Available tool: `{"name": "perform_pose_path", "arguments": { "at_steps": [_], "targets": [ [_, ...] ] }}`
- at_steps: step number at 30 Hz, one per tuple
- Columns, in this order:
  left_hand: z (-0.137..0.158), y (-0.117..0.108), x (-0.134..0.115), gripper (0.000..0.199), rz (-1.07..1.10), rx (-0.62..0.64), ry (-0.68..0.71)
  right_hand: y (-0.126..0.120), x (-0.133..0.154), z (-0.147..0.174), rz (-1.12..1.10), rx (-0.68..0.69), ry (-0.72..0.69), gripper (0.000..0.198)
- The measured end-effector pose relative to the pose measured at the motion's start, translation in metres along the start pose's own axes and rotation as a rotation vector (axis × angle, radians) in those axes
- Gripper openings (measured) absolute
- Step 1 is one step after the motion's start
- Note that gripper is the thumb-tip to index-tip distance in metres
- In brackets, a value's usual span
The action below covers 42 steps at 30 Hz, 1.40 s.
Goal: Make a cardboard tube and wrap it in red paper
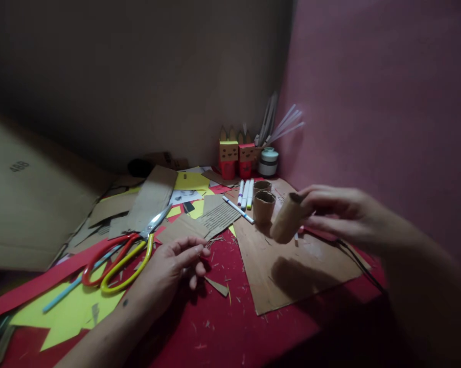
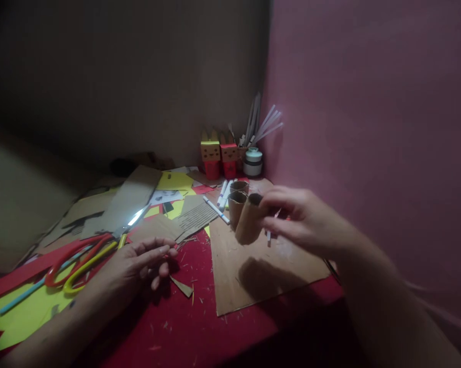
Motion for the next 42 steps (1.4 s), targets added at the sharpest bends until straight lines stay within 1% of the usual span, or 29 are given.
{"name": "perform_pose_path", "arguments": {
  "at_steps": [1, 2, 3, 4, 6, 7, 10, 15, 19, 22, 26, 31, 35, 37, 39, 42],
  "targets": [
    [-0.001, 0.0, 0.001, 0.019, 0.004, 0.005, 0.004, 0.01, 0.005, 0.006, 0.065, -0.014, -0.043, 0.008],
    [-0.001, 0.0, 0.001, 0.019, 0.002, 0.005, 0.009, 0.02, 0.005, 0.009, 0.146, -0.049, -0.058, 0.006],
    [-0.002, -0.001, 0.001, 0.019, -0.005, 0.004, 0.014, 0.031, 0.001, 0.009, 0.23, -0.042, -0.05, 0.006],
    [-0.002, -0.001, 0.001, 0.018, -0.017, 0.002, 0.017, 0.04, -0.005, 0.008, 0.274, -0.033, -0.03, 0.01],
    [-0.002, -0.002, 0.0, 0.018, -0.037, 0.0, 0.017, 0.048, -0.016, 0.006, 0.29, -0.088, 0.005, 0.021],
    [-0.002, -0.002, -0.001, 0.018, -0.042, -0.002, 0.014, 0.05, -0.02, 0.005, 0.275, -0.108, 0.016, 0.022],
    [-0.001, -0.003, -0.002, 0.017, -0.046, -0.014, -0.003, 0.049, -0.025, 0.007, 0.22, -0.141, 0.022, 0.021],
    [-0.001, -0.003, -0.002, 0.018, -0.056, -0.023, -0.017, 0.049, -0.029, 0.012, 0.134, -0.166, 0.069, 0.03],
    [-0.001, -0.005, 0.0, 0.019, -0.071, -0.036, -0.012, 0.053, -0.032, 0.014, 0.129, -0.165, 0.044, 0.021],
    [-0.001, -0.005, 0.002, 0.021, -0.075, -0.036, -0.038, 0.058, -0.032, 0.015, 0.118, -0.152, 0.008, 0.02],
    [-0.002, -0.005, 0.002, 0.02, -0.093, -0.033, -0.043, 0.064, -0.032, 0.017, 0.111, -0.106, 0.037, 0.019],
    [-0.002, -0.006, 0.003, 0.021, -0.092, -0.037, -0.033, 0.059, -0.03, 0.017, 0.116, -0.185, 0.021, 0.017],
    [-0.001, -0.004, 0.002, 0.02, -0.082, -0.023, -0.023, 0.067, -0.028, 0.015, 0.197, -0.071, -0.011, 0.013],
    [0.0, -0.003, 0.0, 0.019, -0.067, -0.027, -0.012, 0.068, -0.024, 0.014, 0.213, -0.052, -0.019, 0.013],
    [0.0, -0.001, -0.001, 0.017, -0.057, -0.037, -0.007, 0.066, -0.015, 0.009, 0.217, -0.043, -0.053, 0.012],
    [0.0, 0.001, 0.001, 0.016, -0.061, -0.031, -0.034, 0.061, 0.007, -0.012, 0.288, -0.037, -0.104, 0.013]
  ]
}}
Point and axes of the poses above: each hand's wrist, its own z-axis away from the middle knuckle, its own y-axis out of the palm, x = y × z, the point moved 7 cm from there along -z, towards the middle knuckle, and after that the axes turned 3 degrees about -x, right-handed, at the moved point
